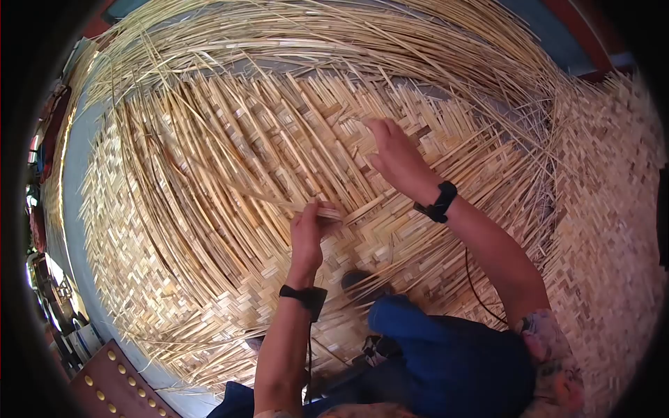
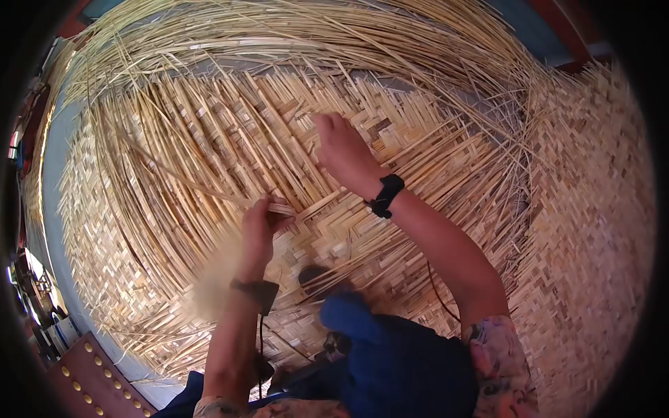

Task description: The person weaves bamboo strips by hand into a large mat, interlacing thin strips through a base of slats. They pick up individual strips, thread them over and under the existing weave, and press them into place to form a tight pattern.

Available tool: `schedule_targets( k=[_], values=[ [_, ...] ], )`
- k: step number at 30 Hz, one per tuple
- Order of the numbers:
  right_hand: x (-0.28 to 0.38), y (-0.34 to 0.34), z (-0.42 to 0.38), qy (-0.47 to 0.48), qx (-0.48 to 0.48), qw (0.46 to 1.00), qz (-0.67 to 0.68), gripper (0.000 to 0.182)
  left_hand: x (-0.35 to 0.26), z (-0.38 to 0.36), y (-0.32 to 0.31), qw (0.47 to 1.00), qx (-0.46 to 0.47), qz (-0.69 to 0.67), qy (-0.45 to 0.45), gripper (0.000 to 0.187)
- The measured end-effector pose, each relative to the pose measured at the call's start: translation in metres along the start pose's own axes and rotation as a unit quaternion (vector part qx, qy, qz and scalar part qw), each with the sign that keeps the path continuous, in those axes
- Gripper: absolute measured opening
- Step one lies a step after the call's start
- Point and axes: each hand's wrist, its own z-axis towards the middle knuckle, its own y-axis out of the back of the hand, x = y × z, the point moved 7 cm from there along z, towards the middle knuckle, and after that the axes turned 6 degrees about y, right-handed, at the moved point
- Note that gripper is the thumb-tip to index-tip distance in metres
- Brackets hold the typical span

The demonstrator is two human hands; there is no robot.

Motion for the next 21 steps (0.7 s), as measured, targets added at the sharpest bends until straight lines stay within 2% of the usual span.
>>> schedule_targets(
  k=[1, 2, 3, 5, 7, 8, 11, 14, 17, 18, 20, 21],
  values=[
    [-0.039, -0.053, -0.024, -0.093, 0.068, 0.985, 0.126, 0.045, -0.001, -0.003, -0.003, 1.0, 0.011, -0.007, 0.016, 0.043],
    [-0.061, -0.093, -0.044, -0.186, 0.132, 0.941, 0.25, 0.046, -0.006, -0.009, -0.009, 0.999, 0.022, -0.014, 0.033, 0.044],
    [-0.059, -0.096, -0.044, -0.191, 0.14, 0.938, 0.252, 0.044, -0.007, -0.012, -0.014, 0.998, 0.033, -0.023, 0.051, 0.045],
    [-0.054, -0.104, -0.046, -0.199, 0.159, 0.933, 0.255, 0.041, -0.011, 0.001, -0.017, 0.999, 0.02, 0.034, 0.014, 0.047],
    [-0.06, -0.118, -0.055, -0.251, 0.215, 0.852, 0.405, 0.039, -0.009, 0.023, -0.014, 0.999, -0.011, 0.045, -0.007, 0.048],
    [-0.062, -0.121, -0.059, -0.273, 0.239, 0.802, 0.475, 0.039, -0.005, 0.033, -0.019, 0.998, 0.01, 0.066, -0.007, 0.052],
    [-0.044, -0.084, -0.046, -0.039, 0.25, 0.891, 0.377, 0.034, 0.01, 0.047, -0.041, 0.989, 0.073, 0.13, 0.018, 0.066],
    [-0.032, -0.047, -0.034, 0.035, 0.046, 0.959, 0.277, 0.028, 0.017, 0.035, -0.062, 0.967, 0.125, 0.209, 0.073, 0.088],
    [-0.027, -0.018, -0.052, -0.006, 0.082, 0.996, -0.013, 0.021, 0.0, 0.032, -0.035, 0.988, 0.113, 0.099, -0.028, 0.088],
    [-0.021, -0.012, -0.064, 0.043, 0.056, 0.997, -0.026, 0.015, -0.012, 0.031, -0.011, 0.992, 0.059, 0.06, -0.092, 0.072],
    [-0.055, -0.007, -0.094, -0.001, -0.013, 1.0, 0.006, 0.017, -0.032, 0.016, 0.05, 0.972, -0.119, 0.088, -0.184, 0.045],
    [-0.062, -0.002, -0.103, -0.025, -0.044, 0.998, 0.023, 0.018, -0.034, 0.005, 0.074, 0.951, -0.2, 0.078, -0.222, 0.026]
  ],
)
